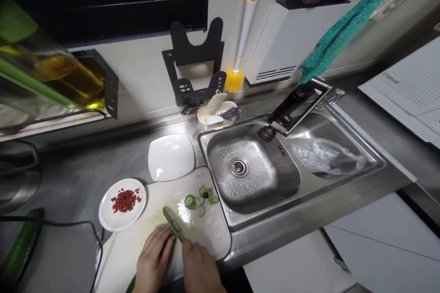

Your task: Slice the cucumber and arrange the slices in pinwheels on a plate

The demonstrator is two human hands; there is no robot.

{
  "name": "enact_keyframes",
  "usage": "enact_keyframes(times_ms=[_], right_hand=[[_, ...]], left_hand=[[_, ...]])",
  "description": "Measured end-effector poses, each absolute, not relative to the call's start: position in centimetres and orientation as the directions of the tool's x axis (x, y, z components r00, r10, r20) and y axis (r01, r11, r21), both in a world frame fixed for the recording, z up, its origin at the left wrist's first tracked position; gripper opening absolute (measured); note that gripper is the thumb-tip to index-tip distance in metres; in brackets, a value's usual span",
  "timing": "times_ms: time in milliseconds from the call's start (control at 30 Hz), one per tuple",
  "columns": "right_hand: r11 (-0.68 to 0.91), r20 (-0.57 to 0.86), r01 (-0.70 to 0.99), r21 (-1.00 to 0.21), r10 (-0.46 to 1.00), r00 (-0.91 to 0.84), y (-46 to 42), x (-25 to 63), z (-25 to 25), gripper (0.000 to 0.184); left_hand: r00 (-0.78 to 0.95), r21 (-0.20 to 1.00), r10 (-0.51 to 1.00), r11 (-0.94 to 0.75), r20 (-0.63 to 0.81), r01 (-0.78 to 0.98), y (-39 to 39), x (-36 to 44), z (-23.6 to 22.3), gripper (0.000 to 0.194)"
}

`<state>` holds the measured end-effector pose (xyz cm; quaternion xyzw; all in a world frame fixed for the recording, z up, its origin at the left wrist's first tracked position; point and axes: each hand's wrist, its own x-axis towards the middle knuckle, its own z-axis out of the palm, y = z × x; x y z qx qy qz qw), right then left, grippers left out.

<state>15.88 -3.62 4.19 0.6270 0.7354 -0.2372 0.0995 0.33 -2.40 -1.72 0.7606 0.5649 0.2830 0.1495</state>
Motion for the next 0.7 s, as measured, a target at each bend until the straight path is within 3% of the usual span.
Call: enact_keyframes(times_ms=[133, 367, 700], right_hand=[[0.087, -0.471, 0.97, -0.226, 0.862, -0.187, -3.6, 15.6, 3.2, 0.038], [0.168, -0.365, 0.955, -0.242, 0.897, -0.25, -5.4, 16.8, 0.7, 0.049], [0.03, -0.52, 0.975, -0.221, 0.842, -0.144, -5.5, 18.5, 4.9, 0.054]], left_hand=[[0.195, 0.559, 0.946, -0.311, 0.259, 0.768, -2.4, 0.3, -1.8, 0.024], [0.199, 0.56, 0.954, -0.293, 0.224, 0.775, -2.7, 0.2, -1.9, 0.025], [0.182, 0.554, 0.958, -0.277, 0.221, 0.785, -2.8, 0.4, -1.6, 0.022]])
